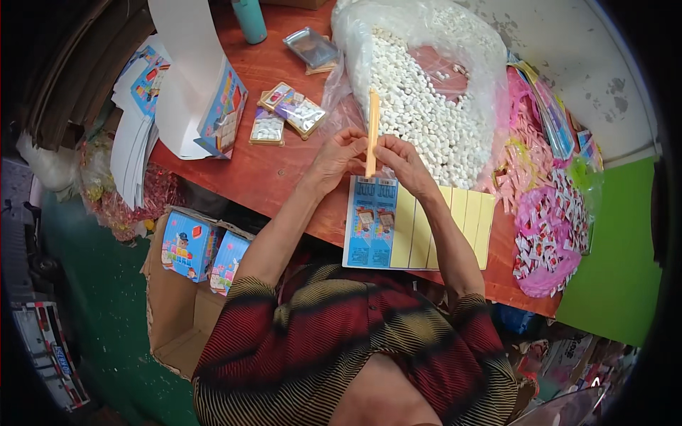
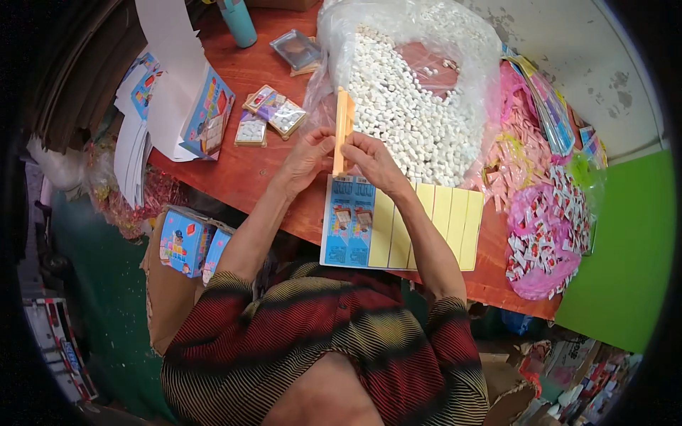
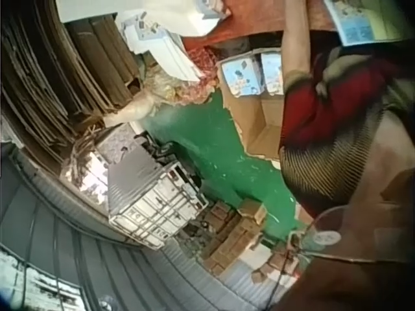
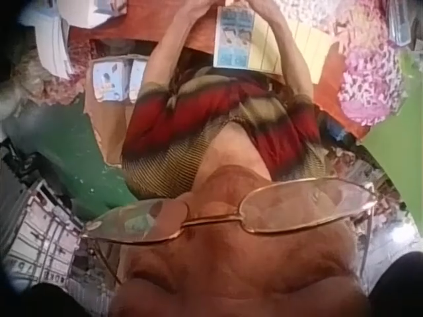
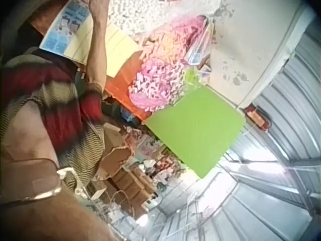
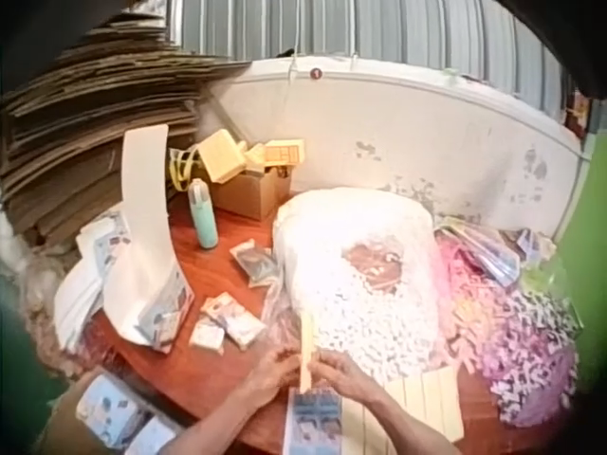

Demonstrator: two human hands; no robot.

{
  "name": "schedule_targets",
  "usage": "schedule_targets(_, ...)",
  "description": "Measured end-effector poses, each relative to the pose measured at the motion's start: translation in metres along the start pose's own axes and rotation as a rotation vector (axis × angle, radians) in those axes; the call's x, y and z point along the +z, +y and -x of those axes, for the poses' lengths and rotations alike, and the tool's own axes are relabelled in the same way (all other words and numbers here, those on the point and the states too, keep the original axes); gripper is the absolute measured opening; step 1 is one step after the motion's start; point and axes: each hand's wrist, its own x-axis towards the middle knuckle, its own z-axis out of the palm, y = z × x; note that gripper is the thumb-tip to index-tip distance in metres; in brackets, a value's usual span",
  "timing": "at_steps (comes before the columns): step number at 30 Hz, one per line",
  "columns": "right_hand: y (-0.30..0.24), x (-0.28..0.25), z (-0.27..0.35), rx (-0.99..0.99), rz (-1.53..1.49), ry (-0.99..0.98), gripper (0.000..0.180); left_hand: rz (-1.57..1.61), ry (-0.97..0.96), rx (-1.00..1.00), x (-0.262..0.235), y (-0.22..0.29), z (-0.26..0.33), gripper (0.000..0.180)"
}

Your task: The person is packaging small items into trays, bagging them, and placing them into boxes.

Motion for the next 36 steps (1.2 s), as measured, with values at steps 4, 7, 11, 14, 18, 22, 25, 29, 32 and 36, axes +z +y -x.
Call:
schedule_targets(4, 0.002, -0.003, 0.003, 0.005, 0.147, 0.023, 0.016, -0.004, -0.015, 0.038, 0.004, -0.001, 0.005, 0.019)
schedule_targets(7, 0.005, -0.007, 0.009, 0.0, 0.204, 0.047, 0.015, -0.036, -0.011, 0.026, 0.01, -0.009, 0.003, 0.02)
schedule_targets(11, 0.008, -0.003, 0.019, -0.08, 0.442, 0.114, 0.015, -0.429, 0.03, 0.036, 0.014, -0.01, 0.007, 0.016)
schedule_targets(14, 0.005, 0.009, 0.011, -0.217, 0.849, 0.166, 0.012, -0.882, 0.14, 0.363, 0.009, -0.014, 0.006, 0.012)
schedule_targets(18, 0.005, 0.019, 0.006, -0.333, 1.011, 0.237, 0.011, -1.033, 0.203, 0.51, 0.007, 0.001, 0.011, 0.009)
schedule_targets(22, 0.008, 0.019, 0.005, -0.318, 0.815, 0.344, 0.01, -1.041, 0.246, 0.467, 0.015, 0.003, 0.005, 0.007)
schedule_targets(25, 0.0, 0.019, 0.007, -0.276, 0.777, 0.362, 0.01, -0.998, 0.297, 0.433, 0.009, -0.006, -0.003, 0.008)
schedule_targets(29, -0.003, 0.009, 0.011, -0.22, 0.781, 0.425, 0.016, -0.987, 0.388, 0.476, 0.011, -0.019, -0.012, 0.008)
schedule_targets(32, -0.008, 0.009, 0.017, -0.212, 0.811, 0.447, 0.013, -0.904, 0.416, 0.391, -0.012, -0.031, -0.019, 0.01)
schedule_targets(36, -0.025, 0.0, 0.025, -0.373, 0.943, 0.656, 0.006, -0.962, 0.397, 0.17, -0.006, -0.013, -0.003, 0.017)
